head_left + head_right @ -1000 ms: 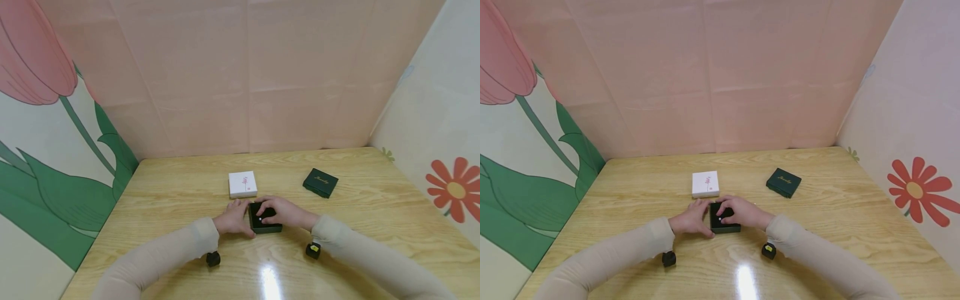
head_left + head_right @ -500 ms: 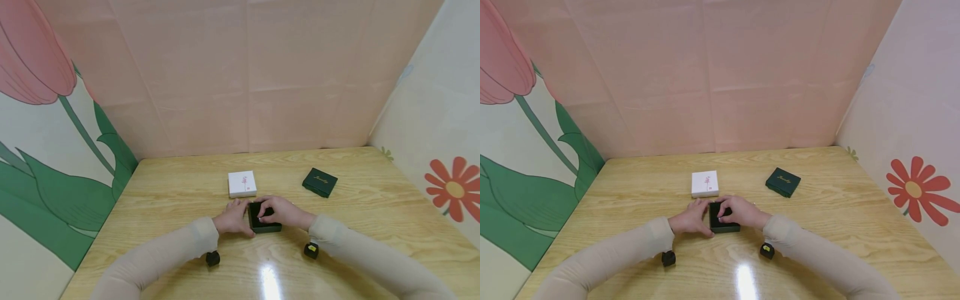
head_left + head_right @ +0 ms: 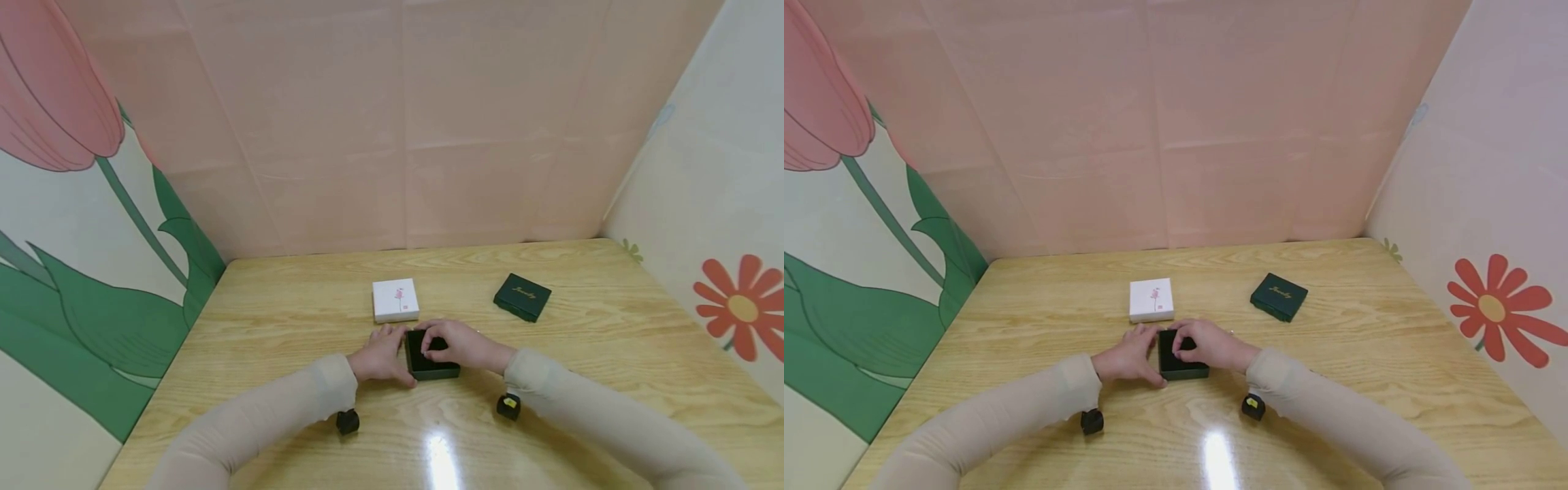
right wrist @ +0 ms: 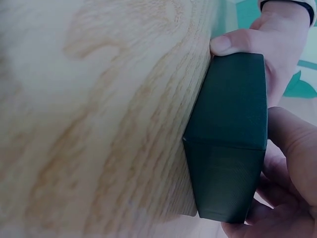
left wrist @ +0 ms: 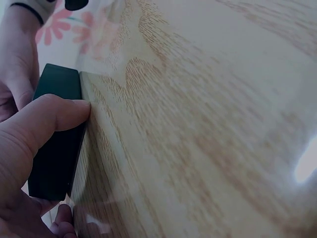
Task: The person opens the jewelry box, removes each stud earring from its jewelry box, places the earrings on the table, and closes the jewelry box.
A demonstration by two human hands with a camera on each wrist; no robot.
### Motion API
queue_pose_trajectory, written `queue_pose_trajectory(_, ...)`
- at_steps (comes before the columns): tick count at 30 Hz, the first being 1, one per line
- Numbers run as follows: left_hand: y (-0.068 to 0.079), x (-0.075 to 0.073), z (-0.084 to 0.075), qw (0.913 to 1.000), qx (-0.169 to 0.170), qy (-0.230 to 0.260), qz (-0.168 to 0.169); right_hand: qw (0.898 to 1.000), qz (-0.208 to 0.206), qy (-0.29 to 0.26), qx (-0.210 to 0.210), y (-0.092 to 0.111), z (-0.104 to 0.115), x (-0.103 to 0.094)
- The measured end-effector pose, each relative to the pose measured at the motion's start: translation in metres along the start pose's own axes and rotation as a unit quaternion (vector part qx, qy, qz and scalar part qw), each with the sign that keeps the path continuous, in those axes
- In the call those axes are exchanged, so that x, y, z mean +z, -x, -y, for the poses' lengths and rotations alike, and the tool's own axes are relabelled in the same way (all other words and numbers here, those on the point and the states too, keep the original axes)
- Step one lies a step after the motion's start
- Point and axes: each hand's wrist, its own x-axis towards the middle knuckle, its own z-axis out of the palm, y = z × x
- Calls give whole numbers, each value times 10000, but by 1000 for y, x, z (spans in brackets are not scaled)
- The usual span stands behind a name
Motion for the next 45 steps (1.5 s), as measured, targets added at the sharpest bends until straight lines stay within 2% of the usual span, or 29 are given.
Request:
queue_pose_trajectory(11, -2, 1, 1, 9999, -87, -111, 45, 9997, 22, -220, -99, 0, -4, -2)
queue_pose_trajectory(15, -1, 2, 0, 9999, -91, -134, 45, 9983, -29, -558, -146, 2, -7, -5)
queue_pose_trajectory(18, 1, 2, -2, 9999, -81, -134, 50, 9949, -222, -962, -216, 5, -9, -10)
queue_pose_trajectory(23, 1, 2, -3, 9999, -90, -108, 25, 9853, -781, -1479, -345, 14, -12, -30)
queue_pose_trajectory(29, 1, 2, -2, 9999, -116, -73, 46, 9774, -1309, -1657, 85, 29, -22, -62)
queue_pose_trajectory(33, 1, 1, -2, 9999, -88, -41, 52, 9755, -1527, -1571, 206, 37, -34, -79)
queue_pose_trajectory(39, 1, 0, -2, 9999, -94, -5, 52, 9822, -1350, -1173, 570, 46, -60, -87)
queue_pose_trajectory(45, 2, 0, -2, 9999, -108, -57, 30, 9869, -888, -1125, 740, 50, -76, -77)
